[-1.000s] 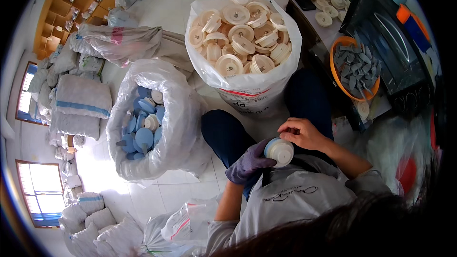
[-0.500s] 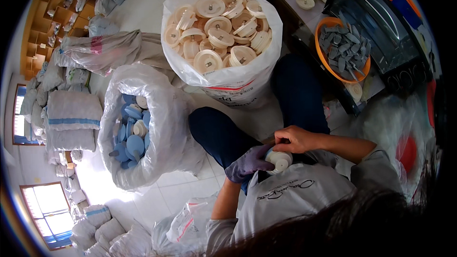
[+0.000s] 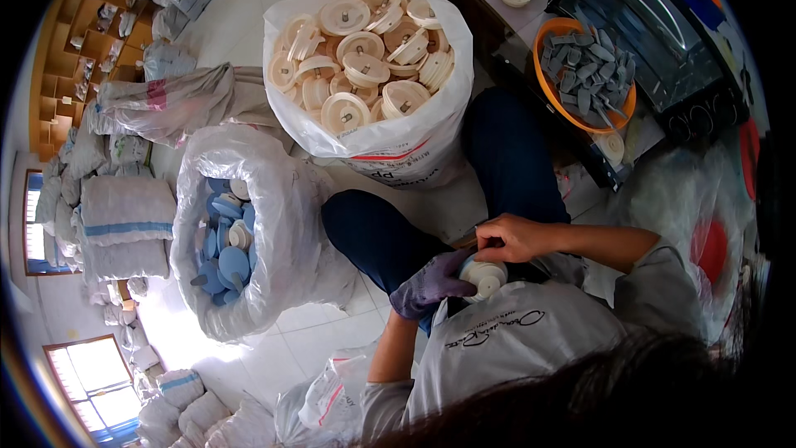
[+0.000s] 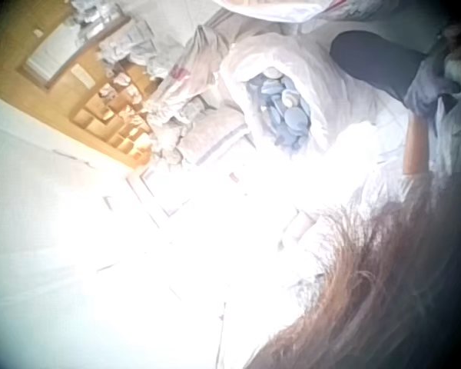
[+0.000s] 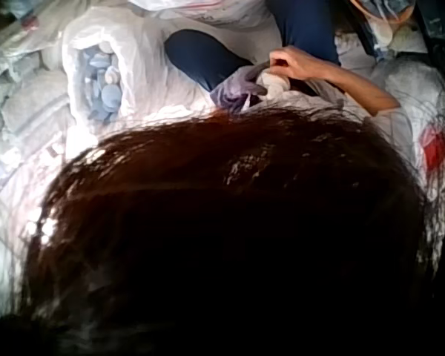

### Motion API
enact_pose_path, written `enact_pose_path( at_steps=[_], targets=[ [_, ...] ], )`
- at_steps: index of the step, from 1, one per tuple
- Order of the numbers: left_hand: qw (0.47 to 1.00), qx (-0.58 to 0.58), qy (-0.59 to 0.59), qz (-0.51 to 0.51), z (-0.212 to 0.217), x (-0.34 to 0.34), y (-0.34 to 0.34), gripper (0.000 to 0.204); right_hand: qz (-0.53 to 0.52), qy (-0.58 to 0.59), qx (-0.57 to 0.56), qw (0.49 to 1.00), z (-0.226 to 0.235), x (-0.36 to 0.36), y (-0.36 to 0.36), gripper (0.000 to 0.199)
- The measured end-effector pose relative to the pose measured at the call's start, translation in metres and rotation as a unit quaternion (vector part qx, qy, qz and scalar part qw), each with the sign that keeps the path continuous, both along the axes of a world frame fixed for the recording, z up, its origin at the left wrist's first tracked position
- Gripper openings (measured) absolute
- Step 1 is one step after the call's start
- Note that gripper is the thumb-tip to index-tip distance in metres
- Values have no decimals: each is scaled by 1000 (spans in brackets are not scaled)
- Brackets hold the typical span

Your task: The person assembles circular white plastic components by pressing small gray rectangular pieces into them by hand. The person picks components from a large white sack, retrieves pieces from an orange bowl on a workstation, and places finished assemblies back into a bag.

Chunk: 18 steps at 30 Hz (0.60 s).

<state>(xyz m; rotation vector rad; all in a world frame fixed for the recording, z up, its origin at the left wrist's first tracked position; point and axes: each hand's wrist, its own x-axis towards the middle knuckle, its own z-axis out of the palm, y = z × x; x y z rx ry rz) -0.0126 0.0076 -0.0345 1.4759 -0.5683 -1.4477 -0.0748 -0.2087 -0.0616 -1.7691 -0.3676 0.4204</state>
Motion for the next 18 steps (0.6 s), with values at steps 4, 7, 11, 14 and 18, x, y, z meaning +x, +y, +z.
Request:
enact_pose_path(
  at_steps=[4, 7, 11, 14, 18],
  targets=[
    [999, 10, 29, 26, 6, 0, 1, 63, -74, 90, -6, 993, -11, 1, 7, 25],
    [995, -13, 66, 75, -6, 0, 10, 65, -132, 190, 104, 967, -12, -1, 11, 29],
    [988, -47, 97, 111, -17, -3, 20, 67, -149, 220, 156, 951, -25, -7, 12, 24],
    [980, -78, 125, 131, -23, -4, 26, 69, -142, 222, 159, 951, -25, -4, 12, 20],
    [970, -99, 88, 204, -22, -6, 29, 70, -185, 195, 160, 950, -20, 4, 13, 17]
  ],
)
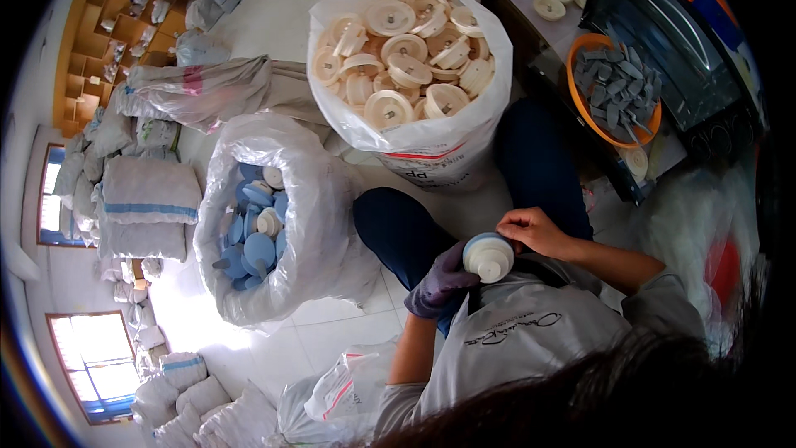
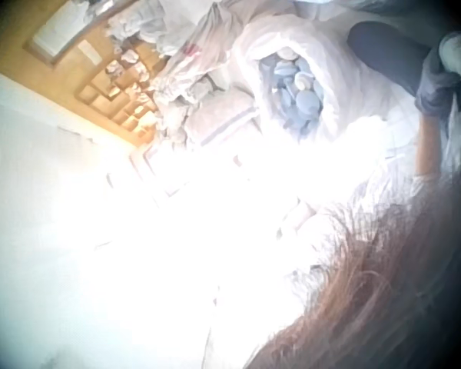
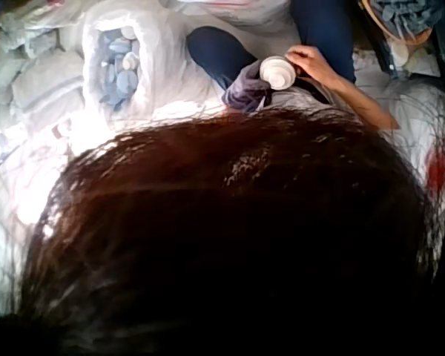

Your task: The person assembles circular white plastic components by pressing small gray rectangular pieces into them by hand. The person picks components from a large white sack, retrieves pieces from an orange bowl on a workstation, and places finished assemblies back into a bag.

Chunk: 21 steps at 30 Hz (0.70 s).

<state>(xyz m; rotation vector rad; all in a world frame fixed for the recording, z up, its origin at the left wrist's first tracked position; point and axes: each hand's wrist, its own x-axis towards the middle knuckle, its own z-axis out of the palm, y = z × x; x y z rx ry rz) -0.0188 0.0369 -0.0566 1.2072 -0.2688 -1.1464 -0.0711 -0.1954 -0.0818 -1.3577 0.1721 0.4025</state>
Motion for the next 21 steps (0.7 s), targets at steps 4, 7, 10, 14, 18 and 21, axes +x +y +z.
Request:
enact_pose_path(
  at_steps=[4, 7, 10, 14, 18, 21],
  targets=[
    [994, -25, -29, 102, -4, 0, -1, 68, -48, -10, 20, 999, 0, 6, -1, 17],
    [988, -39, -54, 138, -4, 5, 1, 67, -61, -8, 7, 998, -4, 11, -1, 17],
    [976, -78, 3, 202, -11, 5, 5, 65, -59, -13, 8, 998, 0, 16, -1, 17],
    [967, -80, 7, 241, -9, 10, 16, 68, -66, -67, -52, 994, 5, 21, -10, 14],
    [954, -49, -90, 281, 12, 26, 40, 71, -121, -136, -153, 971, 4, 34, -32, 12],
    [936, -77, -115, 324, 37, 44, 69, 71, -141, -168, -239, 946, 7, 44, -46, 12]
  ],
)
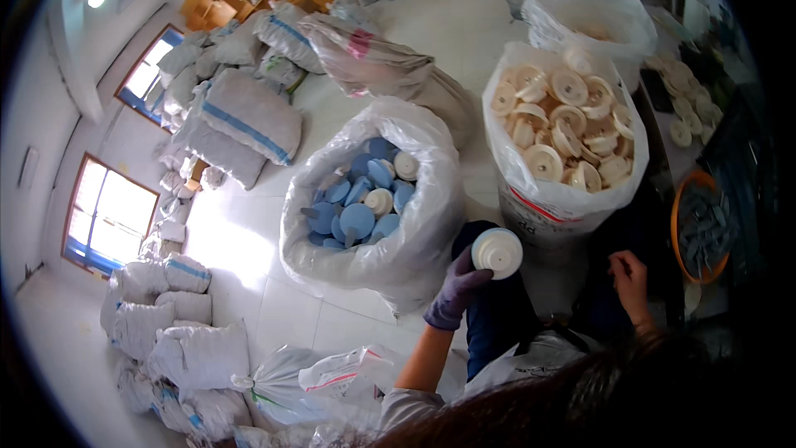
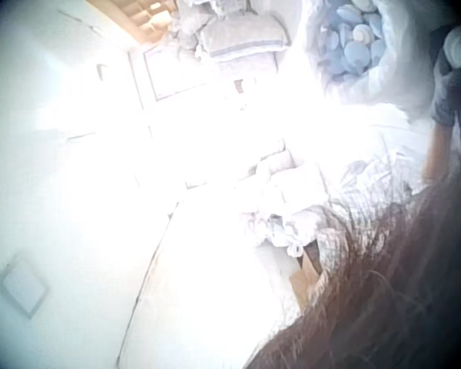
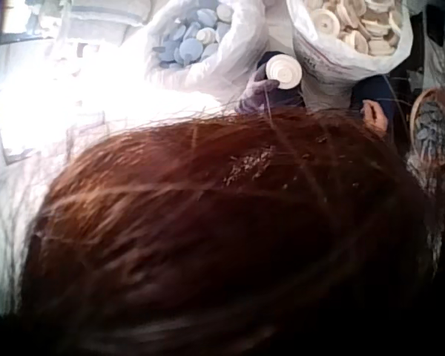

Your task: The person assembles circular white plastic components by pressing small gray rectangular pieces into them by hand. The person picks components from a large white sack, retrieves pieces from an orange bowl on a workstation, and places finished assemblies back into a bag.

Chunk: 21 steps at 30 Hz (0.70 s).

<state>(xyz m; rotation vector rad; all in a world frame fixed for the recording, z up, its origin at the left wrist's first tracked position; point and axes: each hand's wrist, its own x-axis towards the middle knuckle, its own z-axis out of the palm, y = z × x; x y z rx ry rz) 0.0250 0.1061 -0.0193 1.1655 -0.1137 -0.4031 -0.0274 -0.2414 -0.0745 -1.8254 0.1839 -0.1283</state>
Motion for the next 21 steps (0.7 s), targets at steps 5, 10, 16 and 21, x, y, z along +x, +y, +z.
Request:
enact_pose_path(
  at_steps=[5, 10, 16, 21],
  targets=[
    [974, 112, -82, 177, 53, 26, 48, 65, -28, 58, -18, 998, -7, 6, -17, 13],
    [913, 81, -152, 370, 74, 67, 116, 47, -17, 24, -51, 998, -34, 13, -28, 13],
    [626, 696, -93, 339, 60, 96, 176, 87, -52, 53, -95, 993, -20, 16, -19, 13],
    [589, 790, -37, 167, 31, 104, 187, 102, -34, 0, -109, 993, -35, 15, -24, 13]
  ],
)
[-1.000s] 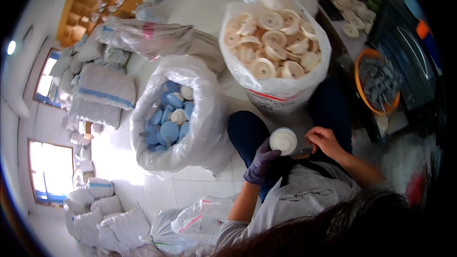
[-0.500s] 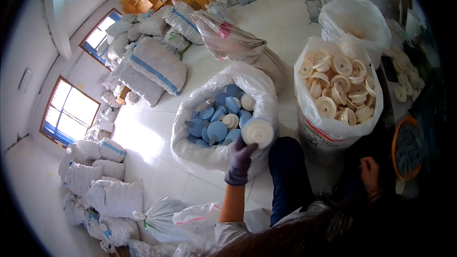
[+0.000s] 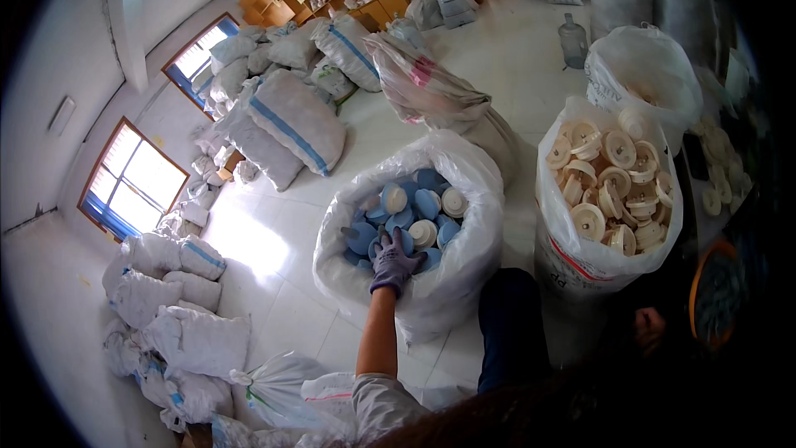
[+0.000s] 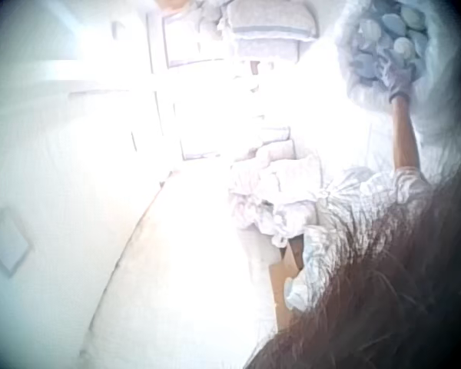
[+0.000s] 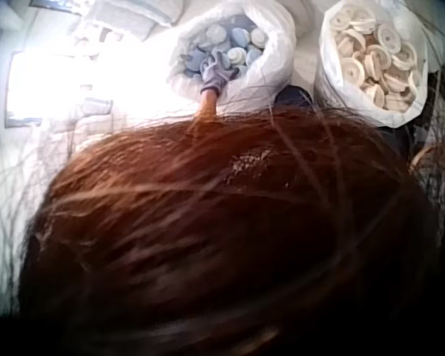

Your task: The person assembles circular white plastic components by pressing small gray rectangular pieces into them by hand. The person picks components from a large white sack, retrieves pieces from an orange bowl on a workstation, and places finished assemblies back into a bag.

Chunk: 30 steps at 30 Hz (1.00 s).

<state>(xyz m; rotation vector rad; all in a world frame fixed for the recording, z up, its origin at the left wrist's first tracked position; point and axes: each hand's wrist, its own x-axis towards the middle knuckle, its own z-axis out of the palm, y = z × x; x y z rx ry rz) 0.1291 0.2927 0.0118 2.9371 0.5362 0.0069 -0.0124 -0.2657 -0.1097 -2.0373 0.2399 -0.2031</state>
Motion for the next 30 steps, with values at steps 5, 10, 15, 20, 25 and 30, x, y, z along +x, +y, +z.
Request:
enact_pose_path(
  at_steps=[5, 10, 15, 20, 25, 30],
  targets=[
    [998, 26, 52, 16, 3, 30, -7, 101, -148, 17, -92, 985, -113, 0, -29, 14],
    [995, 53, 54, 62, -9, 52, 23, 100, -170, -2, -126, 977, -124, 6, -21, 14],
    [998, 27, 24, 49, -19, 40, 37, 95, -223, -7, -172, 959, -185, 7, -33, 13],
    [995, -12, 95, 38, -11, -13, 51, 97, -238, -5, -138, 962, -201, 0, -43, 13],
    [989, 29, 140, 49, -11, -50, 47, 105, -208, -26, -141, 968, -176, -2, -30, 14],
    [992, 20, 117, 35, -25, -48, 57, 106, -145, -52, -138, 978, -124, -3, -22, 15]
  ],
)
